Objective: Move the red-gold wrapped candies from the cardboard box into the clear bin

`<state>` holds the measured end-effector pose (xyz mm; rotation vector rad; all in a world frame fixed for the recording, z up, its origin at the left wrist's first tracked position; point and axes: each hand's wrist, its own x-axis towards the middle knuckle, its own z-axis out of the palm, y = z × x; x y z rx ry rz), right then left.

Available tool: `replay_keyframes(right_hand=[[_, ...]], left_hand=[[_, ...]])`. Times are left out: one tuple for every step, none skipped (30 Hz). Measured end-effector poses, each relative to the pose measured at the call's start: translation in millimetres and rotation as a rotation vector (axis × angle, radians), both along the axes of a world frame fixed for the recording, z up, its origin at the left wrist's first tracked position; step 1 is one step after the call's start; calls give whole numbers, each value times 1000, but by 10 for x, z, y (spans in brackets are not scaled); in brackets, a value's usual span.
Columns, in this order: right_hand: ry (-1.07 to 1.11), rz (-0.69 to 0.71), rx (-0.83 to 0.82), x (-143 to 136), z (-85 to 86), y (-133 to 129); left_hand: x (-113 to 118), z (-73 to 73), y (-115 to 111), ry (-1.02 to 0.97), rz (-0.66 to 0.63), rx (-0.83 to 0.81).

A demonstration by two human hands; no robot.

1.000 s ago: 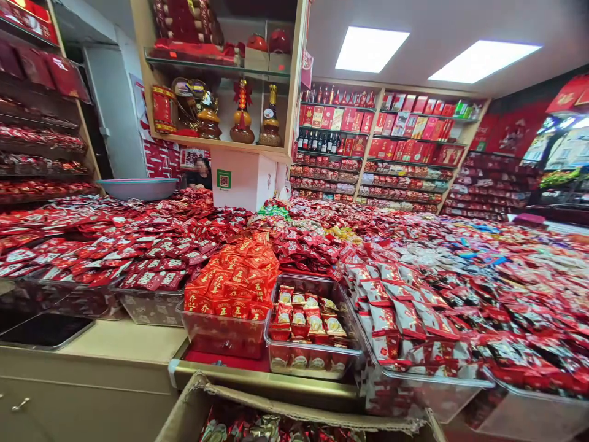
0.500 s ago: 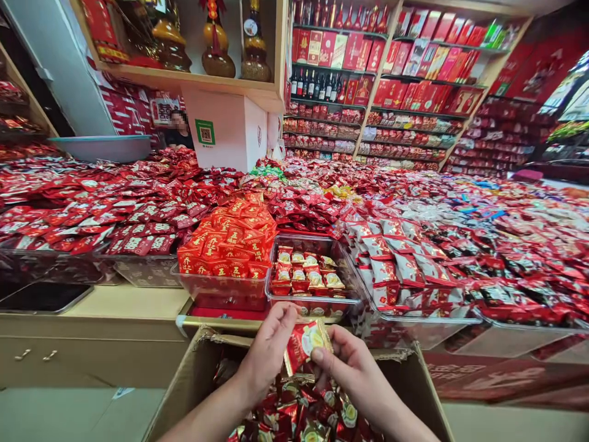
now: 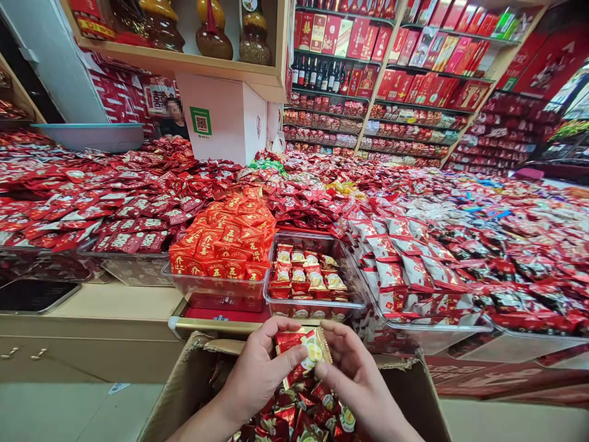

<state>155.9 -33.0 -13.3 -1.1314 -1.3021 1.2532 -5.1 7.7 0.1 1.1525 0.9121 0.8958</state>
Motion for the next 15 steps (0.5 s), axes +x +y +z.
replay_keyframes(right_hand=[[-120, 16, 136, 26, 11, -12], [-251, 44, 288, 50, 16, -19], [-386, 78, 432, 69, 15, -21], [-510, 101, 560, 83, 10, -19], [-614, 103, 675, 90, 3, -14], [-703, 95, 780, 94, -1, -9], [-785, 75, 870, 97, 3, -4], [-863, 50, 953, 101, 22, 0], [-935, 37, 1029, 109, 59, 5], [-991, 35, 1096, 122, 115, 16], [-1037, 40, 1132, 139, 192, 37], [-1074, 31, 1139, 159, 287, 74], [-1112, 14, 1121, 180, 394, 134], [-1166, -9, 1085, 199, 508, 220], [-1241, -40, 1032, 214, 621, 336]], left_hand=[[-18, 13, 2, -10, -9, -6], [-38, 23, 7, -19, -14, -6], [-57, 28, 13, -27, -20, -3], [-75, 27, 18, -37, -31, -4], [-89, 21, 24, -50, -46, -15], [-99, 11, 29, -68, -66, -38], [-105, -2, 33, -91, -85, -69], [-108, -13, 40, -119, -92, -102], [-110, -21, 49, -147, -83, -131], [-112, -25, 62, -170, -56, -155], [-116, -23, 79, -188, -13, -173], [-124, -16, 99, -202, 37, -194], [-135, -6, 119, -214, 87, -223], [-148, 5, 137, -229, 126, -258], [-163, 15, 151, -246, 149, -292]])
